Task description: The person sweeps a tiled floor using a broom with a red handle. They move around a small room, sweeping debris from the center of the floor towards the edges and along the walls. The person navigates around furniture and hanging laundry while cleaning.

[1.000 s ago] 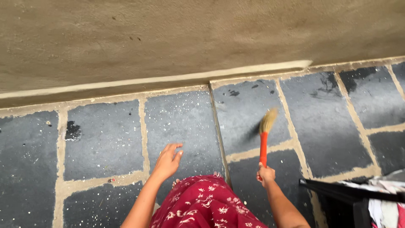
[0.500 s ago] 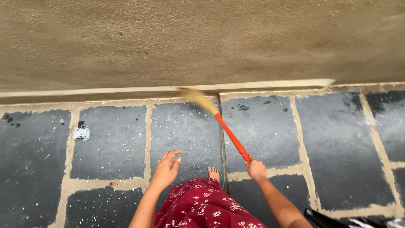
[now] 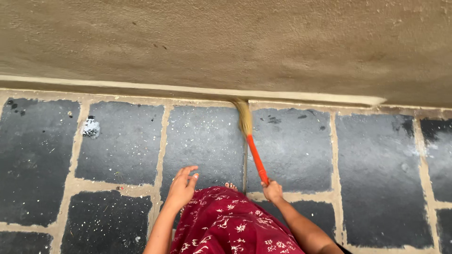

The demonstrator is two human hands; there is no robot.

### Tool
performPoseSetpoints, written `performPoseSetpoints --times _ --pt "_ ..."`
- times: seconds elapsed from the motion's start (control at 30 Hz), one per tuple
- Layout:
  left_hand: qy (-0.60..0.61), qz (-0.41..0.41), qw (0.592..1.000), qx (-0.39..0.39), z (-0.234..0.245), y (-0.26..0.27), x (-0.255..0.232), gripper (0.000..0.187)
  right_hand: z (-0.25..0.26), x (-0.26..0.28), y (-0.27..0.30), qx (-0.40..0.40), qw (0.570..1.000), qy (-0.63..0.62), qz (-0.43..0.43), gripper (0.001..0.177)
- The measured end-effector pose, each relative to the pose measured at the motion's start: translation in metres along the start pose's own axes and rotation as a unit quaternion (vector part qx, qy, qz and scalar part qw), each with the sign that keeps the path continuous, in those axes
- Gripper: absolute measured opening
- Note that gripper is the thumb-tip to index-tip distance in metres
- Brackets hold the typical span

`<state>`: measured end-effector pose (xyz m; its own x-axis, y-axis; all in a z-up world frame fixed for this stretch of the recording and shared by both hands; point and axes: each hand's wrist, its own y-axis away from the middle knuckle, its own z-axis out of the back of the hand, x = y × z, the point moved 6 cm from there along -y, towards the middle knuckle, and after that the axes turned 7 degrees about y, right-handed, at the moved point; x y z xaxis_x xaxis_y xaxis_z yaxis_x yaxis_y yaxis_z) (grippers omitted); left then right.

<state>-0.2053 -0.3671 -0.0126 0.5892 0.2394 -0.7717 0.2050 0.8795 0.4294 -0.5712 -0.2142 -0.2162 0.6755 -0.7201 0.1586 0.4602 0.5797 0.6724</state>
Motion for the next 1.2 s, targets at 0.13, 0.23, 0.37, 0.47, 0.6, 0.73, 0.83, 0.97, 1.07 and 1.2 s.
performPoseSetpoints --times 0.13,0.23,0.37,0.47,0.6,0.73,0.83,0.97,1.07,1.2 --pt "0.012 -0.015 1.000 0.010 -0.008 -0.002 -0.011 0.035 0.009 0.001 0.003 -0.033 0.990 0.088 0.110 0.048" --pt "0.004 -0.006 1.000 0.004 -0.012 -0.006 -0.017 0.035 0.033 -0.013 -0.006 -0.085 0.993 0.040 0.071 0.054" --pt "0.003 0.000 1.000 0.002 -0.017 -0.002 -0.014 0.035 0.021 -0.008 -0.019 -0.010 0.999 -0.028 -0.018 0.044" --pt "0.005 0.000 1.000 0.006 -0.018 0.002 -0.010 0.035 0.011 -0.013 -0.014 0.080 0.994 -0.073 -0.017 0.041" --pt "0.012 0.005 1.000 -0.005 -0.013 0.002 -0.007 0.036 0.024 -0.007 -0.008 -0.046 0.995 -0.070 0.053 0.043" --pt "0.012 0.017 1.000 -0.008 -0.011 0.002 -0.008 0.036 -0.003 0.000 -0.013 0.040 0.961 -0.255 -0.104 0.045" --pt "0.012 0.009 1.000 -0.007 -0.009 0.003 -0.012 0.035 -0.008 0.015 -0.014 0.141 0.966 -0.215 0.008 0.041" --pt "0.014 0.010 0.999 -0.027 0.000 0.000 -0.010 0.035 0.023 0.006 -0.021 0.020 0.995 -0.079 0.062 0.047" --pt "0.011 0.036 0.999 -0.033 0.004 0.000 0.001 0.035 0.021 0.013 -0.028 -0.004 0.998 -0.057 0.034 0.045" --pt "0.020 0.028 0.998 -0.048 0.010 -0.002 0.006 0.034 0.000 0.064 -0.054 0.048 0.996 0.049 0.063 0.043"
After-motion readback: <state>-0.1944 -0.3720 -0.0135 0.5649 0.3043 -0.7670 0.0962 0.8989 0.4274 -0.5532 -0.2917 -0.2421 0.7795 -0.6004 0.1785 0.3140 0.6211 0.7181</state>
